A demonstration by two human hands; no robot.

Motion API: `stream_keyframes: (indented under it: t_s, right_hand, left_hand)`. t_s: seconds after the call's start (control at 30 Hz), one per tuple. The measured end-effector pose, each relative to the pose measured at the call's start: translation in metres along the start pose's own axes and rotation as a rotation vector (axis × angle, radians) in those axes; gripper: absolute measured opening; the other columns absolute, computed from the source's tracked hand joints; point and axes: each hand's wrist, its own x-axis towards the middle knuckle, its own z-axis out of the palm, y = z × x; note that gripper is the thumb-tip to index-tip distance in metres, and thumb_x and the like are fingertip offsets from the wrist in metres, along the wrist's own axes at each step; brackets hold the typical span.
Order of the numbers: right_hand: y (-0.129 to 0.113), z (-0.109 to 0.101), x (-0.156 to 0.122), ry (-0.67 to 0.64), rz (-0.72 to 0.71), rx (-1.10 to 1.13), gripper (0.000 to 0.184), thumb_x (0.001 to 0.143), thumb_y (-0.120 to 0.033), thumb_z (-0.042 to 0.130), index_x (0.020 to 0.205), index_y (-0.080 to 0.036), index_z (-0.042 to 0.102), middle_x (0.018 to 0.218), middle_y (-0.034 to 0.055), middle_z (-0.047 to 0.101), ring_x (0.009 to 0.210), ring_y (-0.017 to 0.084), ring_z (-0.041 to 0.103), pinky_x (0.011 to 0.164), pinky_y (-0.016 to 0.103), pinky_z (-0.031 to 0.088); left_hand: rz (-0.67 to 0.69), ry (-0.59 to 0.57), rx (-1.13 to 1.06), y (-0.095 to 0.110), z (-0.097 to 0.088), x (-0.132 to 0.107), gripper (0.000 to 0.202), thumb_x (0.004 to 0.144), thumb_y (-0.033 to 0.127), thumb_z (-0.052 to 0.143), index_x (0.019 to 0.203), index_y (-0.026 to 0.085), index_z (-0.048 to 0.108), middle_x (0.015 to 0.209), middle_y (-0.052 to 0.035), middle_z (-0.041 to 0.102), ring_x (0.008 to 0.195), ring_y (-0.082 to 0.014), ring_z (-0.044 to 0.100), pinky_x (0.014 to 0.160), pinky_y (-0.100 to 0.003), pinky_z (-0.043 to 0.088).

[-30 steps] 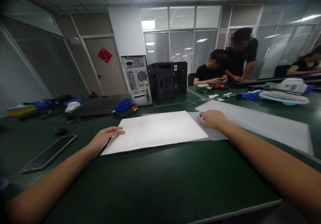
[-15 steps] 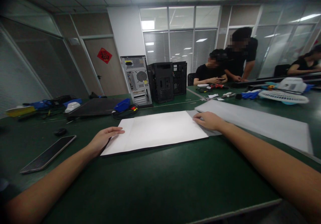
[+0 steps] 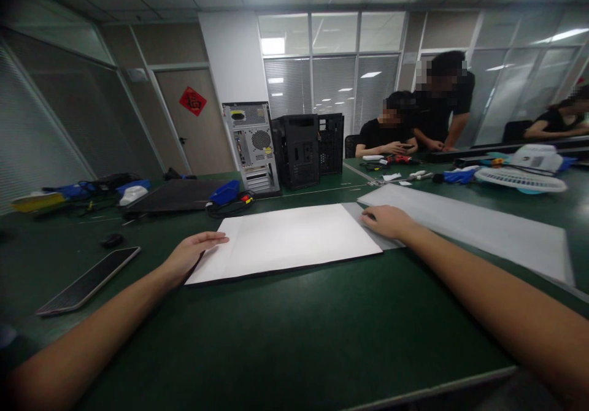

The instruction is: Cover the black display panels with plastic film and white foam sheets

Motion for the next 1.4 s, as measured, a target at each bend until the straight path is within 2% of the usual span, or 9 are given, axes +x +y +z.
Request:
stream_keyframes:
  t_s: [0.23,0.47,0.7,0.93,1.03,1.2,1.4]
  right_hand:
    - [-0.012,-0.004,-0.003,-0.004,-0.047,-0.001,0.061,0.093,-0.061,0.032,0.126,-0.021,0.063,0.115,0.0117,0.068,0.102,0.028,0.062,0.086,0.04,0.046]
    - [-0.018,-0.005,-0.005,-0.013,-0.061,0.027,0.063,0.093,-0.064,0.029,0.128,-0.022,0.062,0.118,0.0107,0.067,0.104,0.028,0.062,0.088,0.04,0.046]
    - [-0.025,-0.008,-0.008,0.001,-0.083,0.076,0.063,0.094,-0.064,0.029,0.129,-0.022,0.062,0.124,0.0094,0.065,0.107,0.029,0.061,0.093,0.042,0.045]
    - [-0.029,-0.008,-0.008,0.023,-0.112,0.098,0.064,0.094,-0.065,0.029,0.13,-0.022,0.061,0.125,0.0095,0.064,0.109,0.028,0.06,0.096,0.042,0.043]
    - [-0.031,-0.009,-0.008,0.056,-0.052,0.082,0.066,0.093,-0.066,0.029,0.131,-0.023,0.06,0.127,0.0103,0.063,0.11,0.03,0.06,0.094,0.043,0.044]
    - [-0.03,-0.011,-0.008,0.087,0.199,-0.006,0.073,0.091,-0.071,0.024,0.13,-0.021,0.061,0.116,0.0161,0.067,0.102,0.034,0.062,0.083,0.047,0.046]
    - [-0.025,-0.009,-0.005,0.064,0.177,0.055,0.066,0.092,-0.067,0.026,0.125,-0.025,0.065,0.11,0.011,0.07,0.099,0.031,0.064,0.082,0.043,0.047]
  left_hand:
    - [0.042,-0.022,0.035,0.002,-0.001,-0.002,0.029,0.069,0.026,0.069,0.098,0.022,0.077,0.121,-0.0064,0.072,0.123,-0.0239,0.057,0.11,-0.035,0.033]
    - [0.011,-0.06,-0.007,0.003,-0.002,-0.003,0.029,0.071,0.03,0.071,0.098,0.023,0.077,0.118,-0.007,0.073,0.12,-0.0229,0.06,0.106,-0.033,0.037]
    - [0.035,-0.079,0.042,0.0,-0.003,0.0,0.028,0.072,0.03,0.069,0.097,0.022,0.078,0.123,-0.007,0.071,0.126,-0.0228,0.056,0.113,-0.033,0.03]
    - [0.025,-0.083,0.038,0.001,-0.002,-0.001,0.027,0.073,0.029,0.068,0.098,0.024,0.077,0.123,-0.0053,0.072,0.124,-0.0224,0.057,0.113,-0.034,0.031]
    - [0.024,-0.075,0.04,0.003,-0.001,-0.003,0.027,0.072,0.03,0.069,0.098,0.023,0.077,0.122,-0.006,0.072,0.124,-0.0234,0.058,0.112,-0.035,0.032]
    - [0.02,-0.071,0.042,0.003,-0.001,-0.003,0.028,0.072,0.03,0.069,0.098,0.024,0.077,0.122,-0.0053,0.072,0.123,-0.0228,0.059,0.112,-0.035,0.033]
    - [0.022,-0.065,0.05,0.003,-0.001,-0.003,0.027,0.071,0.029,0.069,0.096,0.024,0.078,0.12,-0.0054,0.072,0.122,-0.0241,0.059,0.111,-0.037,0.033]
